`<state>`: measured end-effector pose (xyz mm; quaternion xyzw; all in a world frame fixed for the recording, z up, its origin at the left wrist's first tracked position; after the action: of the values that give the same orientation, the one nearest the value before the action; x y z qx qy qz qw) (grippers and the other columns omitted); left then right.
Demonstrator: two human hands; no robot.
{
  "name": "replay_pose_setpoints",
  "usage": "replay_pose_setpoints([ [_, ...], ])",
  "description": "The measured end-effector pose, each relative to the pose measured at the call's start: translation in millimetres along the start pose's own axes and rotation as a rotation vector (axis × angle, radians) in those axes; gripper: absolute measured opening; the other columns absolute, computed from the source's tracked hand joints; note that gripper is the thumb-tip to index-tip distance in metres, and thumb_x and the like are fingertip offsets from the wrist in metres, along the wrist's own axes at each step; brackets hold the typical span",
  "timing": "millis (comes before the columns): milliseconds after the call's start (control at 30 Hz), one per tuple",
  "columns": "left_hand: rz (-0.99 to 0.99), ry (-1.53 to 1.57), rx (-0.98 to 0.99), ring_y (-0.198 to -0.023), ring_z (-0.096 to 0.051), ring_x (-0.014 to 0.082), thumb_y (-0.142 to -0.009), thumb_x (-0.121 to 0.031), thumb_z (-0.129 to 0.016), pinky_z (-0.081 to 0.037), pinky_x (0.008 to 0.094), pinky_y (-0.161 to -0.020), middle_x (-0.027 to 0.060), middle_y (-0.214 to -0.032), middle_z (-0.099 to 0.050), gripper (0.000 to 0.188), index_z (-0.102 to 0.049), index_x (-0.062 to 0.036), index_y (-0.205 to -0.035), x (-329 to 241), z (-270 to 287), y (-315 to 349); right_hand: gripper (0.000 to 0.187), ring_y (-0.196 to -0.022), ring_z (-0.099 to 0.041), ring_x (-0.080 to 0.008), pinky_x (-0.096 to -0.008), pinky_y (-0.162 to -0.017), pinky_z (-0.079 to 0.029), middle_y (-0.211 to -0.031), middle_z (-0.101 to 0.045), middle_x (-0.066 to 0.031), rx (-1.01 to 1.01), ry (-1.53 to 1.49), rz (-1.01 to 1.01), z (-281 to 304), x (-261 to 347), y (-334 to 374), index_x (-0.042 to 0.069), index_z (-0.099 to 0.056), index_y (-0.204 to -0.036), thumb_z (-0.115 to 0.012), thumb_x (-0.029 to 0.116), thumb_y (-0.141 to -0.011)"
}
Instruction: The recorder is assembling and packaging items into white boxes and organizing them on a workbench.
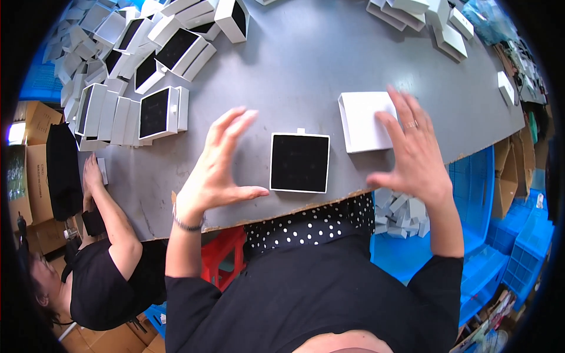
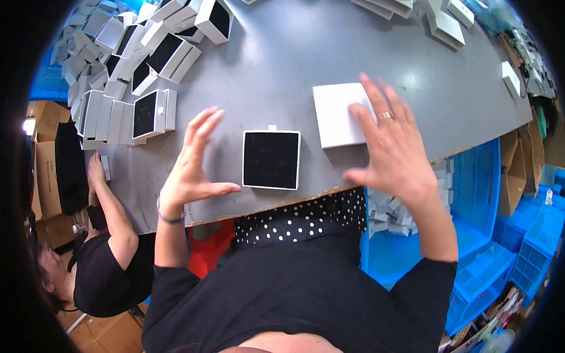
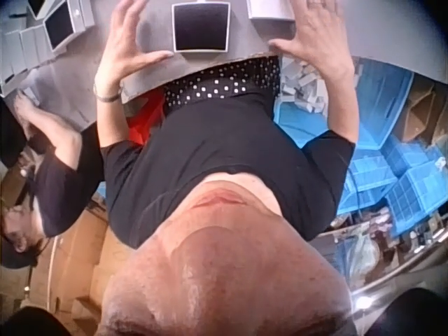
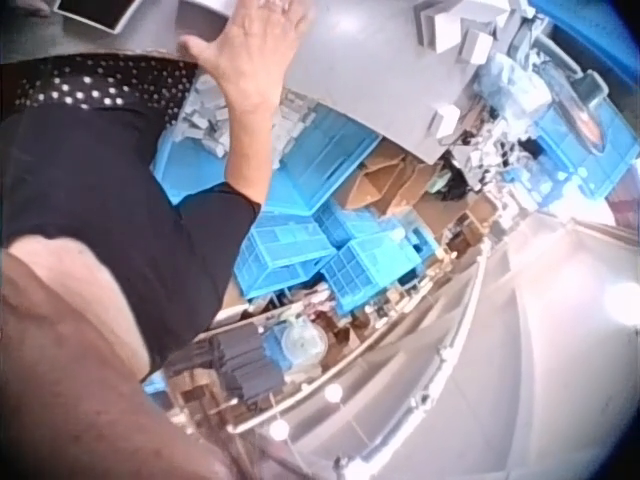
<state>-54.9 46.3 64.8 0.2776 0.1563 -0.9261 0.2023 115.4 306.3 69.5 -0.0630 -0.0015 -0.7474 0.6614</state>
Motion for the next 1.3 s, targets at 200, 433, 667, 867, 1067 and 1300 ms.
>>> replay_pose_setpoints([
  [200,-0.262,0.071,0.335,-0.104,-0.063,0.0313,-0.069,-0.012,-0.083,-0.055,0.0387,-0.090,0.0161,-0.123,-0.057,0.071,-0.064,-0.0199,-0.136,-21,-55,-30,0.065,-0.136,-0.042,-0.0395,-0.0517,-0.115,-0.031,-0.143,-0.048,-0.0174,-0.086,-0.293,0.154,-30,-13,-22,0.012,-0.054,-0.114,-0.085,0.024,-0.057],
  [433,-0.221,0.080,0.137,-0.134,-0.045,0.0418,-0.056,-0.010,-0.091,-0.050,0.0496,-0.103,0.0167,-0.132,-0.050,0.061,-0.069,-0.0106,-0.114,-43,-65,-7,0.059,-0.128,-0.048,-0.0423,-0.0510,-0.108,-0.038,-0.139,-0.051,-0.0162,-0.149,-0.479,0.024,-26,-15,34,0.014,-0.058,-0.109,-0.081,0.019,-0.055],
  [667,-0.328,0.244,0.292,-0.138,-0.040,0.0453,-0.056,-0.012,-0.091,-0.040,0.0531,-0.113,0.0178,-0.141,-0.047,0.063,-0.057,-0.0065,-0.108,-43,-86,-28,0.053,-0.129,-0.046,-0.0428,-0.0503,-0.109,-0.039,-0.143,-0.052,-0.0175,-0.035,-0.532,0.231,-32,-11,27,0.015,-0.059,-0.101,-0.081,0.019,-0.053],
  [867,-0.225,0.159,0.147,-0.132,-0.040,0.0451,-0.057,-0.015,-0.090,-0.041,0.0531,-0.109,0.0195,-0.140,-0.044,0.072,-0.053,-0.0066,-0.118,-40,-91,-28,0.057,-0.127,-0.045,-0.0426,-0.0538,-0.105,-0.040,-0.139,-0.050,-0.0148,-0.078,-0.620,0.127,-34,20,38,0.015,-0.060,-0.109,-0.080,0.015,-0.055],
  [1067,-0.301,0.449,0.176,-0.145,-0.028,0.0450,-0.063,-0.034,-0.093,-0.028,0.0543,-0.119,0.0230,-0.157,-0.028,0.126,-0.016,-0.0055,-0.159,-56,-103,-28,0.061,-0.127,-0.045,-0.0416,-0.0542,-0.105,-0.039,-0.138,-0.051,-0.0152,-0.187,-0.631,0.172,-44,33,23,0.014,-0.060,-0.113,-0.081,0.018,-0.056],
  [1300,-0.281,0.315,0.081,-0.146,-0.029,0.0449,-0.055,-0.035,-0.098,-0.034,0.0541,-0.117,0.0264,-0.162,-0.020,0.141,-0.012,-0.0005,-0.161,-53,-108,-25,0.075,-0.128,-0.046,-0.0430,-0.0527,-0.108,-0.040,-0.140,-0.050,-0.0159,-0.140,-0.628,0.189,-42,39,22,0.014,-0.058,-0.128,-0.084,0.017,-0.058],
])
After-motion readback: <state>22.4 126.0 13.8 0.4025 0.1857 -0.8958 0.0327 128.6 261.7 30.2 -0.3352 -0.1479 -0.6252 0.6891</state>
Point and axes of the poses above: each hand's wrist, its own y-axis away from the middle knuckle, its own z-axis out of the back of the hand, x = y × z, the point moved 5 cm from there along -y, towards the middle knuckle
